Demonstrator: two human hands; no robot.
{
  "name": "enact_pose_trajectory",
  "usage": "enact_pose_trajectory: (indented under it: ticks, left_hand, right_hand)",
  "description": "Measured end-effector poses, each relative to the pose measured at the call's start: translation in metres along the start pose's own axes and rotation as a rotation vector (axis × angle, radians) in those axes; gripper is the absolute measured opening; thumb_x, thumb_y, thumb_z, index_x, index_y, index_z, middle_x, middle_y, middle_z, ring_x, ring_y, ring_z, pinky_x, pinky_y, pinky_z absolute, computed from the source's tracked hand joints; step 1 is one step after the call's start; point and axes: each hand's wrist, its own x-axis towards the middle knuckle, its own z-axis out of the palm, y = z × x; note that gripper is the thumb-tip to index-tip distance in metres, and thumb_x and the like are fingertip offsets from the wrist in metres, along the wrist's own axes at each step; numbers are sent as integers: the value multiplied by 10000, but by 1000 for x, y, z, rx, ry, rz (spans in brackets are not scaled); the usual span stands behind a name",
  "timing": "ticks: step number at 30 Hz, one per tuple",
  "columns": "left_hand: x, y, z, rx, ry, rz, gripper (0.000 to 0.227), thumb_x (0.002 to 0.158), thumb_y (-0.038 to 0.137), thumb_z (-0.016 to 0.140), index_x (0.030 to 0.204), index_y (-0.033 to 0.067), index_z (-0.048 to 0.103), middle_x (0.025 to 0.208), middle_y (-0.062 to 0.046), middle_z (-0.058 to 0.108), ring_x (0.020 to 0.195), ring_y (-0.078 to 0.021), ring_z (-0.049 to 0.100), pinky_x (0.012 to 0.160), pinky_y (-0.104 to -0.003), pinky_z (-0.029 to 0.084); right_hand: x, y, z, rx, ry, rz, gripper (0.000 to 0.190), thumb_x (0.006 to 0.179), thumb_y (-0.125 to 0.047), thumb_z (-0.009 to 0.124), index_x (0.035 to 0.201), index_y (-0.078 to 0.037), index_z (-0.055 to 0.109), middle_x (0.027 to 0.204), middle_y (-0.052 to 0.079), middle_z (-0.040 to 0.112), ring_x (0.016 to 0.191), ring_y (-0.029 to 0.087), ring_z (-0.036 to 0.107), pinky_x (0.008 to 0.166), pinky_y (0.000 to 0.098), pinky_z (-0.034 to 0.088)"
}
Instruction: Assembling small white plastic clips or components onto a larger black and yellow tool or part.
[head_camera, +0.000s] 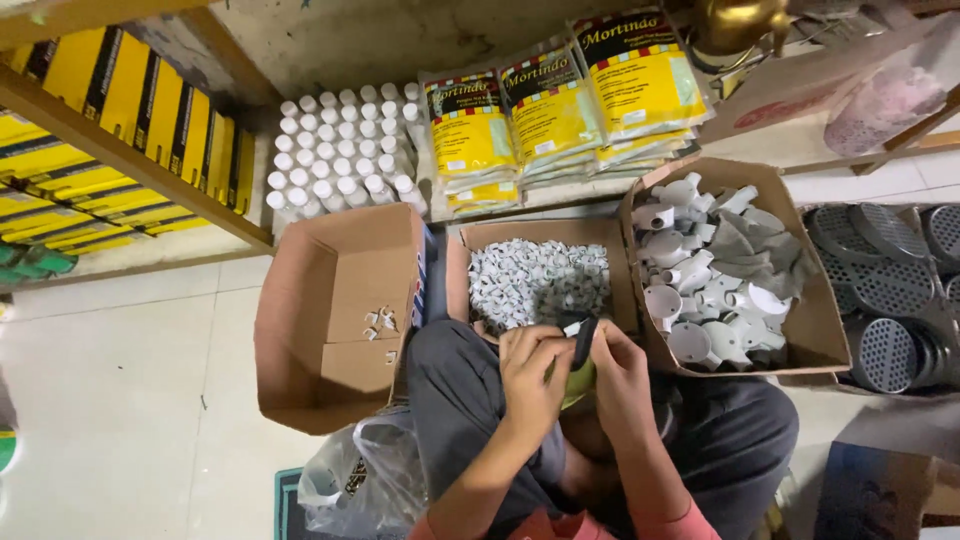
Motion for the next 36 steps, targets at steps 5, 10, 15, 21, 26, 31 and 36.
enact_pose_trajectory:
  ticks: [5,10,15,21,26,31,36]
  left_hand:
    - [8,31,-28,-32,-74,84,64,949,136,684,934,135,746,937,-19,676,851,-214,655,926,-389,426]
    - [-3,39,-35,-30,-158,-15,203,1033,211,560,972,80,702,1055,-86,702,988,-256,671,958,-450,434]
    - [-5,47,-41,-53,-137,-104,208,1035,216,537,1005,102,709,1050,-48,727,1119,-247,681,1017,-427,416]
    - [5,60,-46,-42,-106,-21,258,1053,234,507,984,75,699,1019,-69,708,957,-234,672,940,-390,437]
    - [8,69,-47,-63,-103,108,314,1056,238,485,920,51,699,993,-96,703,918,-259,682,912,-407,450]
    - [2,69,-50,-71,-114,76,370,1064,284,459,968,35,715,1047,-108,713,958,-250,696,952,-402,403]
    - [0,68,-52,-122,-110,-70,351,1068,312,470,1008,77,725,1084,-100,709,1035,-253,680,993,-408,402]
  right_hand:
    - [-20,-29,-12,-83,-85,-68,273,1035,-60,539,763,-72,540,651,20,439,589,122,402,566,294,398]
    - [-32,-37,-17,-226,-183,40,225,1038,-114,525,814,-118,513,688,-48,420,617,80,386,575,279,366]
    - [-33,-25,-28,-297,-283,-155,168,1034,-130,526,1043,-70,683,748,-15,603,634,77,534,581,250,458]
    - [-39,-31,-28,-246,-326,-245,153,1006,-154,600,1112,-69,669,889,-27,617,740,58,543,663,217,464]
    - [-48,-34,-21,-95,-295,-244,137,984,-226,640,989,-93,608,914,-16,612,814,87,550,739,268,459]
    - [-52,-28,-21,-135,-171,-203,241,943,-173,630,1137,-44,690,1041,28,709,894,122,635,804,278,505]
    - [-50,-15,-29,-205,-232,-280,269,988,-174,622,1218,-56,694,1052,10,716,819,93,624,714,242,500]
